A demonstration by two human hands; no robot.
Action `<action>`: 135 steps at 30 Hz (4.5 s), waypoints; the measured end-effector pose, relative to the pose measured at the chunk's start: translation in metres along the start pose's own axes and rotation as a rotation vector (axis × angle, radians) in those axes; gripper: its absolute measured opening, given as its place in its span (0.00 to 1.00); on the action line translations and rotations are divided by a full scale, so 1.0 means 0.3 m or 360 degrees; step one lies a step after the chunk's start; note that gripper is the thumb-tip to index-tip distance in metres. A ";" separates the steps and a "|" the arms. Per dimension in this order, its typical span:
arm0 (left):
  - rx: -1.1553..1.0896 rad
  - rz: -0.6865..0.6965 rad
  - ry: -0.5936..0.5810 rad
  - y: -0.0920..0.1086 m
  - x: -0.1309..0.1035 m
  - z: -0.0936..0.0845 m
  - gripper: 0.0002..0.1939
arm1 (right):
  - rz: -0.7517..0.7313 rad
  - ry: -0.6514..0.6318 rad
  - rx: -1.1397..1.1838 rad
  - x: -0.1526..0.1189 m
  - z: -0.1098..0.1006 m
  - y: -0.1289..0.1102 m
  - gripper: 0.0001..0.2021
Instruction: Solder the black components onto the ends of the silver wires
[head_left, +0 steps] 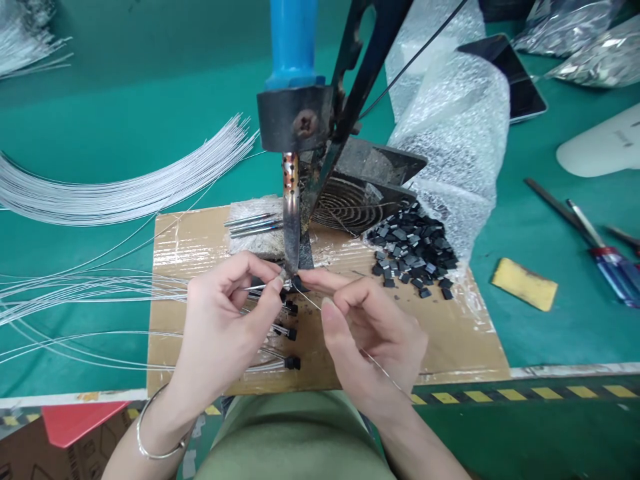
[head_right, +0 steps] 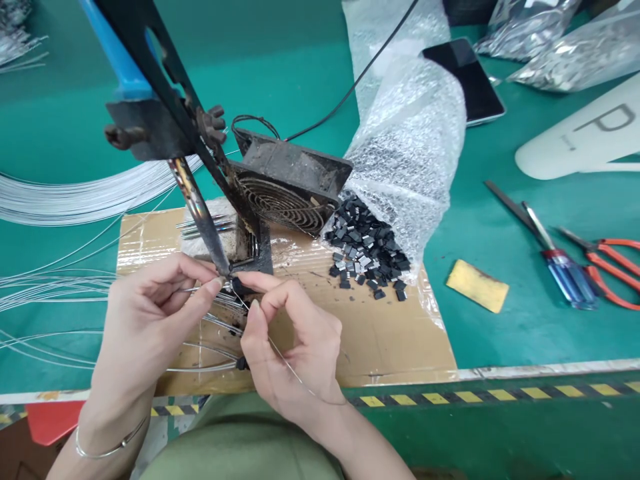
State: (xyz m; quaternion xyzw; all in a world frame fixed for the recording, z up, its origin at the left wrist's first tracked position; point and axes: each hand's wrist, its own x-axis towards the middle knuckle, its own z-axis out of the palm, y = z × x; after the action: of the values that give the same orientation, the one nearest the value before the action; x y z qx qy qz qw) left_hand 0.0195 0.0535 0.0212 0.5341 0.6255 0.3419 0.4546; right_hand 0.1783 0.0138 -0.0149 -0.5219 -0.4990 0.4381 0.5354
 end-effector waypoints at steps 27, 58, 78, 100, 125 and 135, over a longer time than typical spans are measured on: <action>0.0714 0.0429 0.0004 -0.086 -0.045 -0.037 0.06 | 0.0015 0.0249 0.0006 0.002 -0.056 0.053 0.11; 0.1399 0.0527 0.0268 -0.234 0.550 -0.343 0.05 | 0.0140 0.0687 -0.0042 -0.011 -0.171 0.188 0.16; 0.1516 0.0615 0.0318 -0.234 0.523 -0.280 0.19 | 0.0128 0.0674 -0.0036 -0.005 -0.165 0.195 0.18; 0.0918 0.0688 0.0632 -0.200 0.527 -0.384 0.11 | 0.0146 0.0632 -0.0051 0.001 -0.172 0.210 0.18; 0.0587 0.1449 -0.0212 -0.142 -0.129 -0.163 0.12 | -0.0366 -0.0089 -0.0173 -0.107 -0.076 0.015 0.06; 0.0730 0.1492 -0.0256 -0.122 -0.161 -0.130 0.09 | -0.0311 -0.0138 -0.0017 -0.124 -0.074 0.034 0.06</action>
State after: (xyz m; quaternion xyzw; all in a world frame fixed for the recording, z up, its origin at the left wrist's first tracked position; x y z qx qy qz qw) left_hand -0.0293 0.0012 0.0113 0.8668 0.3414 0.3208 0.1709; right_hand 0.1965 -0.0250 -0.0271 -0.4543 -0.5725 0.4031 0.5508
